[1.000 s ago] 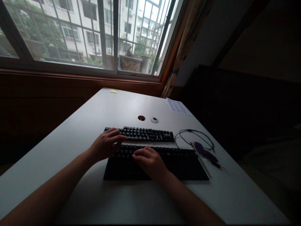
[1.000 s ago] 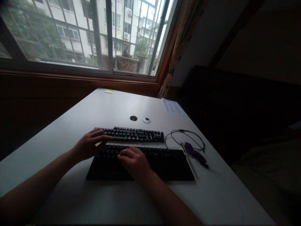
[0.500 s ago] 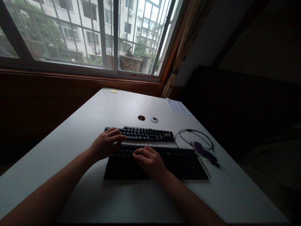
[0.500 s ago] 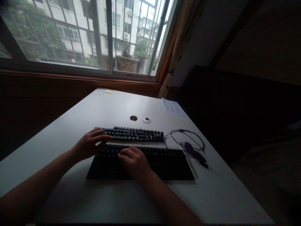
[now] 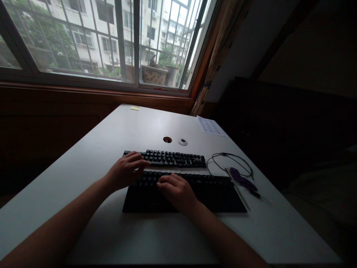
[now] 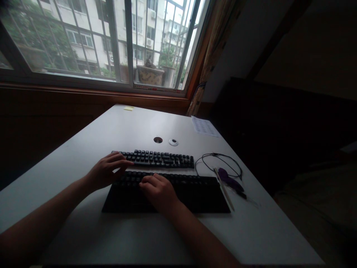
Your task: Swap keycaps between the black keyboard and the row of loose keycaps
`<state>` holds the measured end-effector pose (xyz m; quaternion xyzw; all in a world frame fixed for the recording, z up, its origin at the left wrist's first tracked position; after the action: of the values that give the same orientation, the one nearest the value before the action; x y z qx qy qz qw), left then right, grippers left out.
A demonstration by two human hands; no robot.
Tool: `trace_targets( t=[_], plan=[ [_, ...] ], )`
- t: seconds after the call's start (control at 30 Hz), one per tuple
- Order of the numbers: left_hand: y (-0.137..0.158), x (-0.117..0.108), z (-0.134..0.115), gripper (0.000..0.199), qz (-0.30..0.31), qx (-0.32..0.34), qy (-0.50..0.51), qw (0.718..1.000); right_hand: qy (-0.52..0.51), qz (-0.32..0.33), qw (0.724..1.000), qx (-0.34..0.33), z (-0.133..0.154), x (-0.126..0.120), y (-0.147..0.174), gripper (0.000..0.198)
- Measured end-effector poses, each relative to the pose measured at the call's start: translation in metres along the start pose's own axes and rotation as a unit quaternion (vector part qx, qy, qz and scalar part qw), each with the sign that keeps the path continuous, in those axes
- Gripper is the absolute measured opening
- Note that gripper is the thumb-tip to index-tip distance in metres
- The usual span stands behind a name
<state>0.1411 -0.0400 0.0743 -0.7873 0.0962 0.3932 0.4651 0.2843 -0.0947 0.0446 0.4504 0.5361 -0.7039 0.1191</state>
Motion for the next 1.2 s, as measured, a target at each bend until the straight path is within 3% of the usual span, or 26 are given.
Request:
trace_targets(
  t=[0.2,0.77,1.2],
  plan=[
    [-0.001,-0.001,-0.001,0.026,-0.005,0.003,0.003,1.0,-0.04,-0.043,0.997,0.041,-0.012,-0.007,0.006,0.008],
    [-0.001,0.0,0.0,0.026,-0.001,-0.007,0.001,1.0,0.002,0.029,0.999,-0.03,0.005,0.006,0.002,0.013],
    [-0.002,-0.002,-0.003,0.024,-0.006,0.002,0.004,1.0,0.002,0.017,1.0,0.004,-0.003,0.004,0.004,0.007]
  ],
)
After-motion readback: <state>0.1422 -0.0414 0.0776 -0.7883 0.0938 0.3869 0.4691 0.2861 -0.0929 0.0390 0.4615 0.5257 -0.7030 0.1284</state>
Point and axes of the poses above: each hand's wrist, its own y-axis away from the middle knuckle, its own x-axis out of the palm, z = x × y, the point moved 10 cm from there along -y, towards the middle knuckle, and after that the axes turned 9 degrees about -x, right-handed, at the moved point
